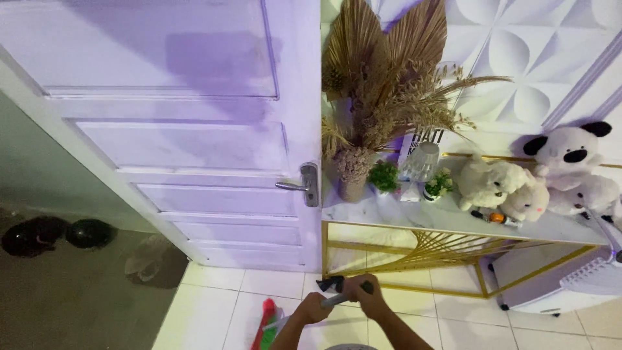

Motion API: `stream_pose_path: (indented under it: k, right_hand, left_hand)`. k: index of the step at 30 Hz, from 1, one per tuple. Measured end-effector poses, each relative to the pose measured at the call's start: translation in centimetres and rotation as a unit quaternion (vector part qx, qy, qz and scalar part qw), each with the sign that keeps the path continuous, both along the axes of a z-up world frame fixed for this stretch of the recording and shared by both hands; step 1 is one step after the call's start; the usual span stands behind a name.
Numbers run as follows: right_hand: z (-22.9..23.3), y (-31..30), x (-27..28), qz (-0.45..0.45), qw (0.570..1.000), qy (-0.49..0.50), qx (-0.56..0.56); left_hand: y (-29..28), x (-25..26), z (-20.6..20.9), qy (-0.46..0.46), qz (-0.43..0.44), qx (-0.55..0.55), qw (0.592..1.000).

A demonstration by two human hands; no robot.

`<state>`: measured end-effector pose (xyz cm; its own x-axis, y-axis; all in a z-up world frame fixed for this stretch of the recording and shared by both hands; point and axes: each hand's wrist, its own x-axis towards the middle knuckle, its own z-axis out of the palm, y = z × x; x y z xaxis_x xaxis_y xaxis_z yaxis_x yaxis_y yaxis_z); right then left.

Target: Sweeping the tiled floor in the entryway with a broom.

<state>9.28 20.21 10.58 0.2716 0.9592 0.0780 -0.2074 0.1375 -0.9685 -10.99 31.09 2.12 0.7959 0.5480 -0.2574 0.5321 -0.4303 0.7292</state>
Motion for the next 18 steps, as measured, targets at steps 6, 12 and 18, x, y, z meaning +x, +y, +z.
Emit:
stream_pose_path:
  k: [6, 12, 18]
  right_hand:
    - [5.5, -4.8, 3.6, -0.027, 0.994, -0.026, 0.107]
    - [14.1, -6.7, -4.0, 0.052, 0.967, -0.176, 0.180]
    - [8.4, -1.7, -9.5, 0.092, 0.989, 0.013, 0.118]
  left_hand:
    - [-0.7, 5.2, 1.7, -0.056, -0.118, 0.086, 0.988]
    - [-2.7, 2.8, 6.3, -0.164, -0.189, -0.017, 0.968]
    - [1.8, -6.4, -4.4, 0.018, -0.069, 0.083, 0.994]
